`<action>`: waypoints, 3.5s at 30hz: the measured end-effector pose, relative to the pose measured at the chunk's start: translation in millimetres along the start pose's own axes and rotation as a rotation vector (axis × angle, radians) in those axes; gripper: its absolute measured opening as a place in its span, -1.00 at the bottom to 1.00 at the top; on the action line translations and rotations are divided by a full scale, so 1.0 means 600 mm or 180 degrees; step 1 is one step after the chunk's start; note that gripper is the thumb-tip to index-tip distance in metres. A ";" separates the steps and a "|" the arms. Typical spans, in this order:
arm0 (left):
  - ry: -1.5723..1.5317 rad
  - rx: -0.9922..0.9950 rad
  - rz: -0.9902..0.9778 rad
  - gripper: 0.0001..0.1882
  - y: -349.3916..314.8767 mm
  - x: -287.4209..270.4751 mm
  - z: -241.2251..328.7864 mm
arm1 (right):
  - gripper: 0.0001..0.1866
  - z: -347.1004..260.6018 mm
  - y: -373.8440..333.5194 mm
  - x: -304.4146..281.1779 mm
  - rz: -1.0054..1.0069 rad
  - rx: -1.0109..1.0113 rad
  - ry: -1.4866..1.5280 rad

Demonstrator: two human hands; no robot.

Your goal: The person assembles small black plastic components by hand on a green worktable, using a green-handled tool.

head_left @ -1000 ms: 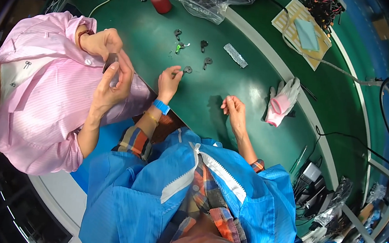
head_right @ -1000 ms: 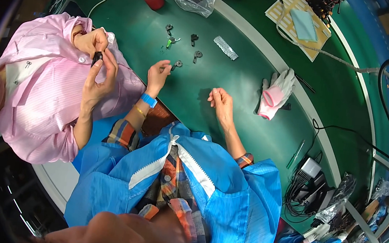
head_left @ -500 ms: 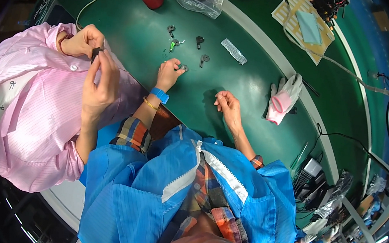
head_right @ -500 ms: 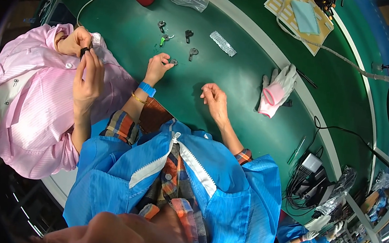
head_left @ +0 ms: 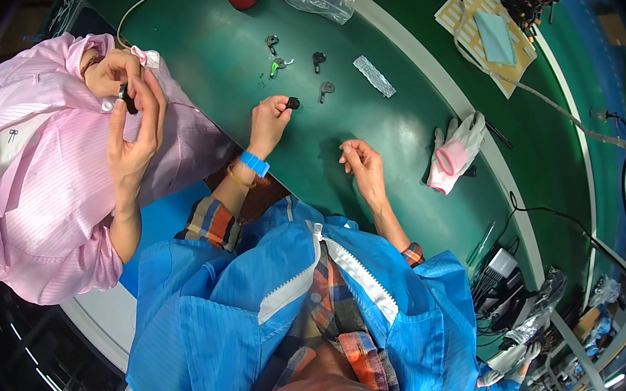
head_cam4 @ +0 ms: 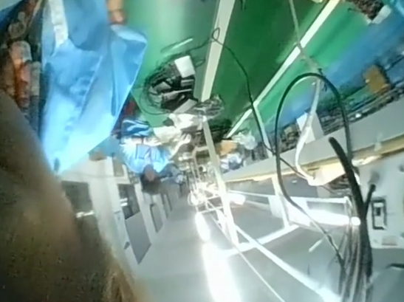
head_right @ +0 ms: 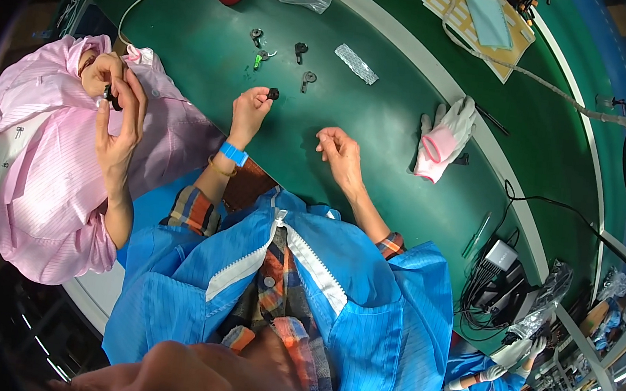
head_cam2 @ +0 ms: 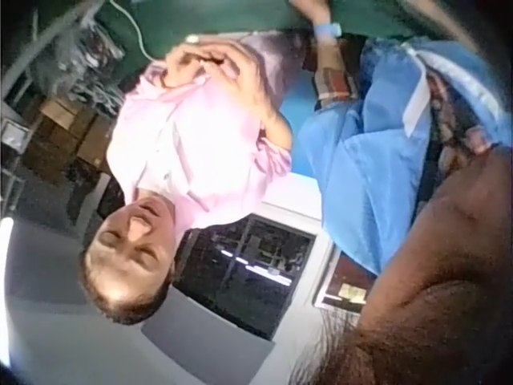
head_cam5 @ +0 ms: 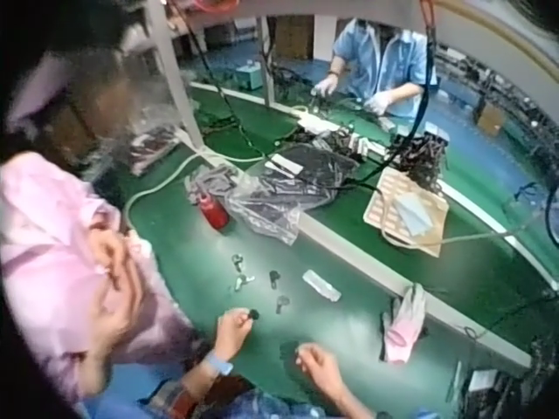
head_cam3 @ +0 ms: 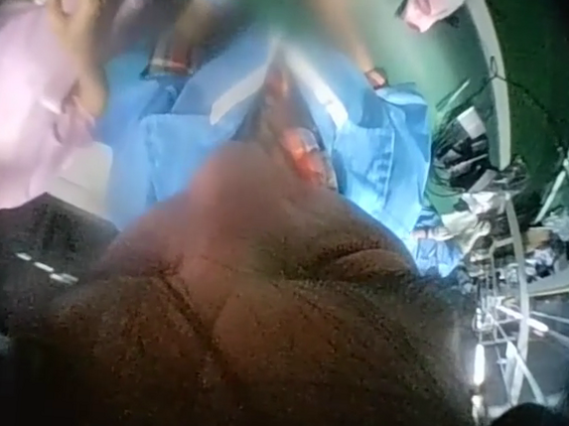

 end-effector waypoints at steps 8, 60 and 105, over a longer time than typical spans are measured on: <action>-0.1538 -0.0160 0.0536 -0.77 -0.100 -0.040 0.146 | -0.78 -0.074 -0.012 0.078 -0.0054 -0.0597 0.0608; -0.3483 0.0370 -0.0632 -0.79 -0.192 -0.106 0.216 | -0.87 -0.232 -0.113 0.084 -0.0935 -0.2255 -0.0436; -0.2741 -0.0677 0.0249 -0.85 0.057 -0.079 -0.025 | -0.77 -0.135 0.246 0.259 -0.0698 -0.3351 -0.3494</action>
Point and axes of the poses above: each hand's wrist, its own y-axis towards the middle knuckle, its own x-axis out of the palm, z = x × y, the point moved 8 cm from there along y, towards the middle knuckle, and after that the axes turned 6 degrees about z, right-handed, at the moved point
